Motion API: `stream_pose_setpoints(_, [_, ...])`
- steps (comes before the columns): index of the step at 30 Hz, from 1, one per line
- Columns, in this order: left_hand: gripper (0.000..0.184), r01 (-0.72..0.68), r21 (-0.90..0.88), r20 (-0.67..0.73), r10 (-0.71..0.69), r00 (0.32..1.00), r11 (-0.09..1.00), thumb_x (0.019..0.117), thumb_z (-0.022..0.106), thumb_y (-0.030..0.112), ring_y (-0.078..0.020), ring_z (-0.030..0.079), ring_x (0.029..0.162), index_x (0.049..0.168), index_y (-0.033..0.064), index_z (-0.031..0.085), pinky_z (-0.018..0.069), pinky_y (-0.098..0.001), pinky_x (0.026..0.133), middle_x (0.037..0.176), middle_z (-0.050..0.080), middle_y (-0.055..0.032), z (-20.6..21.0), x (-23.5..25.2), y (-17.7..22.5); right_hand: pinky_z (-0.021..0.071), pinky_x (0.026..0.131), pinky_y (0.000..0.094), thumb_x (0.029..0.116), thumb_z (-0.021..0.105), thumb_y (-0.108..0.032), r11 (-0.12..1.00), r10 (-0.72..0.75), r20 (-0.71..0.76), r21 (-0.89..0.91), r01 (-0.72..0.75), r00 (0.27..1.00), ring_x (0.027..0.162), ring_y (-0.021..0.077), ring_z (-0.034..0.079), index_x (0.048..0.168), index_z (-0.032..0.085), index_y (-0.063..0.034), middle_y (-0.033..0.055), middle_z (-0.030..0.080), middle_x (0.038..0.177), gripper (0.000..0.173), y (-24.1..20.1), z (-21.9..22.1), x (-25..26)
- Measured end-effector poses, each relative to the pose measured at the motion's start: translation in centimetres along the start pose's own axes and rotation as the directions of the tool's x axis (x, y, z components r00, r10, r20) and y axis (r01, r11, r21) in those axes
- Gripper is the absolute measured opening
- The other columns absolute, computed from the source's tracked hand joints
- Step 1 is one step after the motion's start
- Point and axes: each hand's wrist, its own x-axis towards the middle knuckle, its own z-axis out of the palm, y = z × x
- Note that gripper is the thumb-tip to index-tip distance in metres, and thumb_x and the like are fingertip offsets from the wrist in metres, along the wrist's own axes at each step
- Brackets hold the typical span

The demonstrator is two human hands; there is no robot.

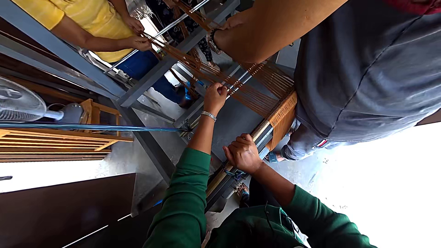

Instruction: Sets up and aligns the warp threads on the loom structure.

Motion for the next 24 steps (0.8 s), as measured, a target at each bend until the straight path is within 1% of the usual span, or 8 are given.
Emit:
stream_pose_setpoints(3, [0.046, 0.129, 0.030, 0.079, -0.131, 0.988, 0.991, 0.1065, 0.054, 0.045, -0.0317, 0.068, 0.110, 0.117, 0.0030, 0.072, 0.0500, -0.0558, 0.101, 0.112, 0.072, -0.0172, -0.3, 0.8, 0.5, 0.0452, 0.086, 0.0396, 0.1051, 0.047, -0.035, 1.000, 0.005, -0.003, 0.005, -0.005, 1.000, 0.061, 0.0208, 0.056, 0.058, 0.054, -0.0117, 0.0018, 0.052, 0.055, 0.053, 0.0, 0.0, 0.1])
stream_pose_setpoints(5, [0.046, 0.170, 0.032, 0.127, -0.173, 0.977, 0.985, 0.1029, 0.060, 0.047, -0.0319, 0.067, 0.115, 0.117, 0.0056, 0.073, 0.0488, -0.0578, 0.103, 0.115, 0.073, -0.0155, -0.3, 1.6, 0.7, 0.0460, 0.086, 0.0396, 0.1053, 0.047, -0.035, 1.000, 0.008, 0.000, 0.000, -0.008, 1.000, 0.061, 0.0210, 0.057, 0.058, 0.055, -0.0115, 0.0020, 0.053, 0.055, 0.054, 0.0, 0.0, 0.1])
stream_pose_setpoints(9, [0.027, 0.214, -0.108, 0.108, -0.202, 0.973, 0.971, 0.0965, 0.070, 0.031, -0.0265, 0.070, 0.105, 0.111, 0.0080, 0.074, 0.0531, -0.0542, 0.096, 0.109, 0.074, -0.0114, 0.1, 3.0, 0.8, 0.0457, 0.086, 0.0394, 0.1053, 0.047, -0.035, 1.000, 0.001, -0.005, -0.002, -0.001, 1.000, 0.061, 0.0208, 0.057, 0.058, 0.056, -0.0116, 0.0016, 0.053, 0.055, 0.053, -0.1, 0.0, 0.0])
stream_pose_setpoints(13, [0.029, 0.361, -0.281, 0.180, -0.321, 0.930, 0.889, 0.0969, 0.072, 0.025, -0.0276, 0.069, 0.104, 0.115, 0.0023, 0.073, 0.0543, -0.0500, 0.093, 0.114, 0.072, -0.0171, 0.7, 3.9, 1.4, 0.0452, 0.085, 0.0397, 0.1054, 0.047, -0.035, 1.000, -0.001, -0.005, -0.005, 0.001, 1.000, 0.061, 0.0207, 0.056, 0.058, 0.056, -0.0117, 0.0016, 0.052, 0.055, 0.053, 0.0, 0.0, 0.0])
stream_pose_setpoints(17, [0.034, 0.402, -0.390, 0.189, -0.355, 0.916, 0.829, 0.0905, 0.076, 0.017, -0.0271, 0.063, 0.118, 0.117, -0.0038, 0.070, 0.0481, -0.0501, 0.104, 0.122, 0.069, -0.0181, 0.3, 4.4, 2.3, 0.0451, 0.085, 0.0390, 0.1053, 0.047, -0.034, 1.000, -0.001, -0.001, -0.005, 0.001, 1.000, 0.062, 0.0210, 0.056, 0.059, 0.056, -0.0115, 0.0018, 0.053, 0.056, 0.053, 0.0, 0.0, 0.0])
stream_pose_setpoints(19, [0.030, 0.360, -0.400, 0.189, -0.308, 0.932, 0.843, 0.0915, 0.073, 0.015, -0.0245, 0.063, 0.113, 0.114, -0.0039, 0.069, 0.0490, -0.0473, 0.101, 0.117, 0.069, -0.0168, 0.2, 4.3, 2.1, 0.0451, 0.085, 0.0390, 0.1051, 0.047, -0.034, 1.000, -0.002, 0.001, -0.005, 0.002, 1.000, 0.062, 0.0208, 0.057, 0.059, 0.057, -0.0117, 0.0015, 0.053, 0.056, 0.052, -0.1, 0.0, 0.0])
stream_pose_setpoints(21, [0.025, 0.318, -0.398, 0.202, -0.256, 0.945, 0.861, 0.0963, 0.068, 0.018, -0.0230, 0.063, 0.101, 0.107, -0.0046, 0.069, 0.0505, -0.0460, 0.093, 0.107, 0.069, -0.0164, 0.0, 3.6, 1.3, 0.0448, 0.085, 0.0392, 0.1050, 0.047, -0.034, 1.000, 0.000, 0.006, -0.001, 0.000, 1.000, 0.062, 0.0206, 0.056, 0.059, 0.056, -0.0116, 0.0014, 0.053, 0.055, 0.052, -0.1, 0.0, 0.0])
stream_pose_setpoints(24, [0.022, 0.255, -0.421, 0.243, -0.162, 0.956, 0.871, 0.1020, 0.061, 0.017, -0.0148, 0.062, 0.082, 0.103, -0.0024, 0.069, 0.0544, -0.0364, 0.077, 0.094, 0.067, -0.0101, -0.9, 2.2, -0.4, 0.0451, 0.085, 0.0394, 0.1052, 0.047, -0.035, 1.000, -0.001, 0.005, -0.003, 0.001, 1.000, 0.061, 0.0208, 0.056, 0.058, 0.055, -0.0119, 0.0014, 0.052, 0.055, 0.053, 0.0, 0.0, 0.0])
